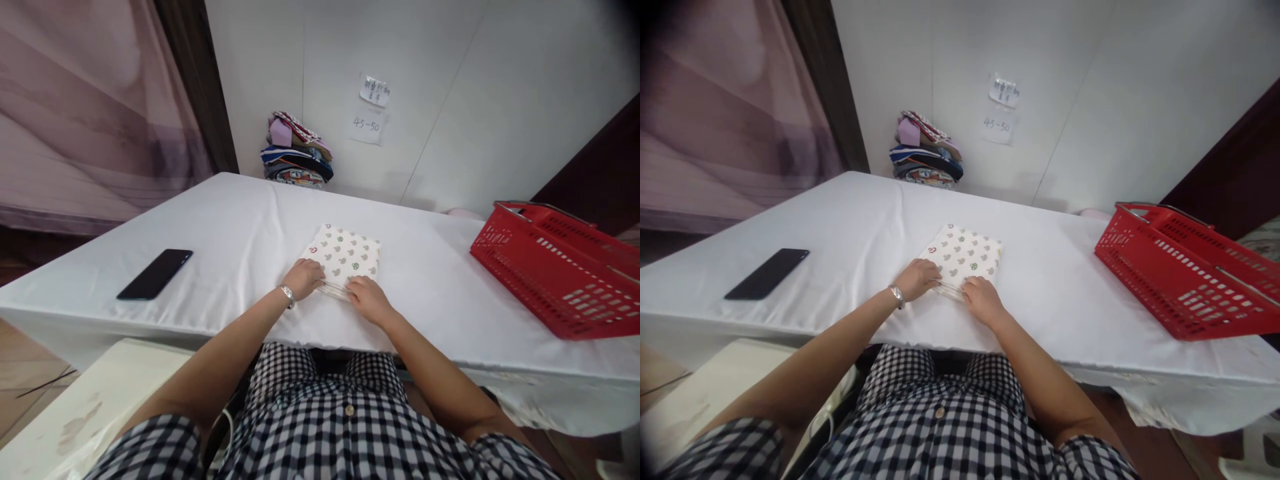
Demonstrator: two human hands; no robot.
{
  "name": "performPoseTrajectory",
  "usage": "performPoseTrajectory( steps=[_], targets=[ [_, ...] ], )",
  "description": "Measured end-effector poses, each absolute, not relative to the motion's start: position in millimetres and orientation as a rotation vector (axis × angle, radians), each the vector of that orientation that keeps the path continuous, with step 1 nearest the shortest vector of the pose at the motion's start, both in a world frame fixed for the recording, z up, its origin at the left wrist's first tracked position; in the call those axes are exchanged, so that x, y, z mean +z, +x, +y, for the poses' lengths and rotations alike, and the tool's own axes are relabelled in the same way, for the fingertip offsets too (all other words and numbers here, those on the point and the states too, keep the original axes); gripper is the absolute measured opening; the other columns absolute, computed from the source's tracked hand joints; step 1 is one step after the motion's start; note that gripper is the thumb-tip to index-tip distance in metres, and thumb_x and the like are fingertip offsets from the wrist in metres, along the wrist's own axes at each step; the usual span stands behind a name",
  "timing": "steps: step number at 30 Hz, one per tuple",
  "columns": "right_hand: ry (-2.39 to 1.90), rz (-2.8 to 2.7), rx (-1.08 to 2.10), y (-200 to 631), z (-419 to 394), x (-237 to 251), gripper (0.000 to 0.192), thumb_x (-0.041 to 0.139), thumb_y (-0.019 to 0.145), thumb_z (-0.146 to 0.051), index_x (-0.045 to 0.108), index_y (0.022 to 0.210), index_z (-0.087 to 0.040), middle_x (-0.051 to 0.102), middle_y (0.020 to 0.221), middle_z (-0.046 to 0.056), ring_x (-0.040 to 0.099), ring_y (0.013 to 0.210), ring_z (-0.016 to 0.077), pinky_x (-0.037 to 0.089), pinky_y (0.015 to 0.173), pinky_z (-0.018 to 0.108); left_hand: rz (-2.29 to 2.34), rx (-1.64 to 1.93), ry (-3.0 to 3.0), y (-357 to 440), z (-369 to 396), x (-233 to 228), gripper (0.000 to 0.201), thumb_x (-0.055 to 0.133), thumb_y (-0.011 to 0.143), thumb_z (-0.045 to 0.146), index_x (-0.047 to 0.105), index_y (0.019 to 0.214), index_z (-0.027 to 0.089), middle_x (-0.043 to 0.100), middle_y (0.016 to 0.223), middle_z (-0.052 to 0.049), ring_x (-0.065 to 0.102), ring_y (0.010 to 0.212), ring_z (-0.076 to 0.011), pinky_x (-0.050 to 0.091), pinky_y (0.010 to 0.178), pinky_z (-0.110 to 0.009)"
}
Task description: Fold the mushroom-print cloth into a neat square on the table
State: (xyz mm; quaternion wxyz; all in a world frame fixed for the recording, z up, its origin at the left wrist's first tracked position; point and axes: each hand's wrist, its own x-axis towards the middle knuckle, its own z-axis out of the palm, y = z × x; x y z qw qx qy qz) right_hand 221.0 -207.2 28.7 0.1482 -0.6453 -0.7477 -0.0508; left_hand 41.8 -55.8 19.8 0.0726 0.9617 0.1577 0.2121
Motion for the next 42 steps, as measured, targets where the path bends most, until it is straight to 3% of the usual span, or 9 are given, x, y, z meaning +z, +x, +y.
performPoseTrajectory(
  steps=[6, 9, 18, 24, 42],
  targets=[
    [-1.931, -2.213, -0.166, 218.3, -206.3, 35.9, 0.015, 0.050, 0.080, -0.009, 0.057, 0.072, -0.018, 0.057, 0.085, 0.005, 0.049, 0.081, 0.0168, 0.038, 0.070, 0.028, 0.326, 0.633, 3.085, 43.5, -60.0, 23.5, 0.015, 0.049, 0.084, 0.018, 0.062, 0.076, 0.020, 0.058, 0.077, -0.004, 0.052, 0.079, -0.0179, 0.037, 0.078, -0.036],
    [-1.974, -2.259, -0.226, 215.8, -204.7, 37.5, 0.016, 0.050, 0.078, -0.006, 0.057, 0.071, -0.019, 0.058, 0.084, 0.006, 0.050, 0.080, 0.0182, 0.038, 0.067, 0.029, 0.220, 0.620, 3.169, 45.6, -65.5, 28.5, 0.019, 0.044, 0.085, 0.012, 0.061, 0.082, 0.020, 0.058, 0.078, -0.005, 0.051, 0.080, -0.0181, 0.036, 0.079, -0.035],
    [-2.073, -2.230, -0.360, 201.9, -204.3, 36.1, 0.017, 0.048, 0.077, -0.004, 0.060, 0.080, -0.016, 0.058, 0.087, 0.011, 0.051, 0.081, 0.0224, 0.038, 0.066, 0.033, 0.253, 0.414, 3.349, 59.7, -76.5, 35.2, 0.019, 0.044, 0.079, 0.004, 0.058, 0.083, 0.016, 0.058, 0.078, -0.008, 0.052, 0.075, -0.0206, 0.034, 0.069, -0.036],
    [-2.134, -2.194, -0.315, 204.1, -209.1, 44.3, 0.019, 0.043, 0.083, -0.008, 0.059, 0.088, -0.016, 0.058, 0.092, 0.008, 0.049, 0.085, 0.0198, 0.037, 0.071, 0.030, 0.465, 0.484, 3.282, 57.0, -77.2, 37.6, 0.015, 0.043, 0.082, 0.009, 0.056, 0.084, 0.016, 0.057, 0.086, -0.008, 0.052, 0.077, -0.0199, 0.035, 0.067, -0.034],
    [-1.851, -2.170, -0.265, 210.3, -216.6, 23.7, 0.025, 0.042, 0.082, -0.008, 0.061, 0.096, -0.015, 0.058, 0.095, 0.010, 0.046, 0.086, 0.0213, 0.037, 0.078, 0.033, 0.545, 0.499, 3.076, 48.4, -81.1, 26.4, 0.020, 0.048, 0.072, 0.007, 0.058, 0.087, 0.014, 0.060, 0.089, -0.007, 0.051, 0.083, -0.0199, 0.039, 0.074, -0.033]
  ],
)
